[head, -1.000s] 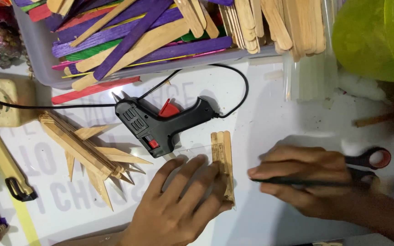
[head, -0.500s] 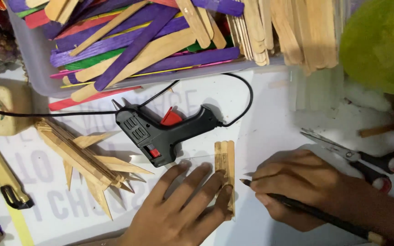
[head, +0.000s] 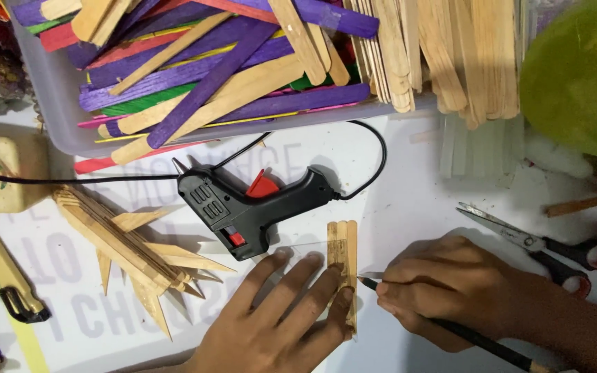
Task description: Marking and cutting wooden popsicle sticks to specific lengths for a handicraft project.
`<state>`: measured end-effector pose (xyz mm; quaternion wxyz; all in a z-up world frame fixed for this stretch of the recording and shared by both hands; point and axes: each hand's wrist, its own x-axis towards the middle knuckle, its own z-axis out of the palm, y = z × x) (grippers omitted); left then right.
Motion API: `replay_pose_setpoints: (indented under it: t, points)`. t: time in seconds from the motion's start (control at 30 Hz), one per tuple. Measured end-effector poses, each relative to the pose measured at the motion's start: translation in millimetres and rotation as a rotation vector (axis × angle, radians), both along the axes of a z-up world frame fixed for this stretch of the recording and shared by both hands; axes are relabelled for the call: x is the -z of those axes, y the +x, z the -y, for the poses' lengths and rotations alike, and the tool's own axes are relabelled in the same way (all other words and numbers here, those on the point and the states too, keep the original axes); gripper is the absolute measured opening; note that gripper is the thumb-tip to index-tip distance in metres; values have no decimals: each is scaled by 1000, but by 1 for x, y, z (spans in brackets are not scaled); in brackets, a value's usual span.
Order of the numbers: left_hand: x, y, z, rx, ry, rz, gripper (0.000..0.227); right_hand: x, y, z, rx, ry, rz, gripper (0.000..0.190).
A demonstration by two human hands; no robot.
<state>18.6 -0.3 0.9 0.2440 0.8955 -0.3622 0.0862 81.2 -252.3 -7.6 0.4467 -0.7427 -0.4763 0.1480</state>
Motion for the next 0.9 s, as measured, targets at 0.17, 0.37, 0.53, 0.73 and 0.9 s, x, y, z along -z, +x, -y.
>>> replay_pose_setpoints:
  t: [0.17,0.37,0.53,0.73,0.9]
  points:
    - [-1,1,1,-7,-13,16,17,-3,1,-3,29,5,43,8]
    - [-5,2,5,-64,-6,39,17,-2,-1,-2,7,-45,62,9]
    - [-4,1,4,-75,39,66,17,-4,0,-4,9,-29,67,10]
    - [-4,0,-1,-42,84,43,28,-4,-2,-3,27,-53,90,10]
    - [-5,2,-2,-33,119,24,34,-7,1,-5,28,-31,59,12]
